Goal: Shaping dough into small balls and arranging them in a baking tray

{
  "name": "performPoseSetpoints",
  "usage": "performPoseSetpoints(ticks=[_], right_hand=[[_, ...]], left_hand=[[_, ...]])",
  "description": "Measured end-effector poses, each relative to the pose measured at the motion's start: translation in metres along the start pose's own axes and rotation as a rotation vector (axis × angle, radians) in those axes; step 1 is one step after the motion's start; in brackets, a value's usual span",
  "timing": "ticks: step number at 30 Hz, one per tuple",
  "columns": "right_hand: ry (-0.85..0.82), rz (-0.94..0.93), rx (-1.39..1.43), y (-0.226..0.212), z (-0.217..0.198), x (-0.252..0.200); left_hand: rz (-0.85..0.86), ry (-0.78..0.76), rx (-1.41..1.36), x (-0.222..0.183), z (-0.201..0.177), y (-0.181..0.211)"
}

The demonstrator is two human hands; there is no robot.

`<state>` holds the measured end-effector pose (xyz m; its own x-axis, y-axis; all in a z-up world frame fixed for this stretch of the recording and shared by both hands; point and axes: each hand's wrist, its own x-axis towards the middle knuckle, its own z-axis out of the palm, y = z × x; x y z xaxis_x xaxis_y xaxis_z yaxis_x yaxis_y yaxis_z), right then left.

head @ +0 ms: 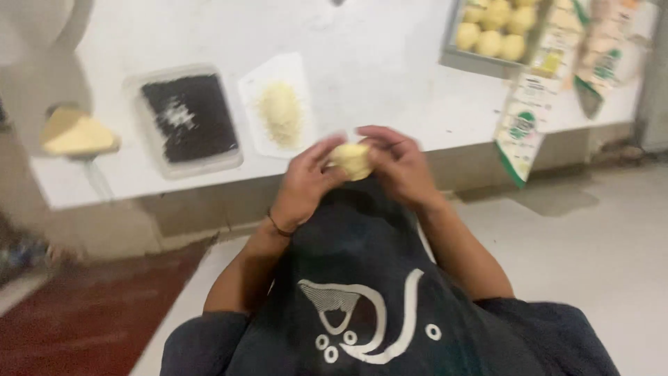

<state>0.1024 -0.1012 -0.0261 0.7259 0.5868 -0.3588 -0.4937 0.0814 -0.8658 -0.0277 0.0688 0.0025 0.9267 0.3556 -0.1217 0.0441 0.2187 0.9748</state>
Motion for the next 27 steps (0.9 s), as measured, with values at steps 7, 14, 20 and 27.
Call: performPoseSetpoints(ticks=[7, 14, 20, 27], right_hand=[[-0.173, 0.001, -0.147, -0.024, 0.003, -0.011], [-0.022, -0.046, -0.327, -0.016, -0.029, -0.023], [0.078, 0.219, -0.044, 0.001, -0.072, -0.029], [0.035, 0.366, 0.036, -0.016, -0.127, -0.009]], left_hand=[[-0.182, -0.1, 0.151, 0.024, 0.01, 0.013], [-0.323, -0.334, 0.191, 0.047, 0.029, -0.007], [-0.175, -0.281, 0.38, 0.067, 0.061, -0.016], [-0.537, -0.107, -0.207, 0.065, 0.105, -0.044]])
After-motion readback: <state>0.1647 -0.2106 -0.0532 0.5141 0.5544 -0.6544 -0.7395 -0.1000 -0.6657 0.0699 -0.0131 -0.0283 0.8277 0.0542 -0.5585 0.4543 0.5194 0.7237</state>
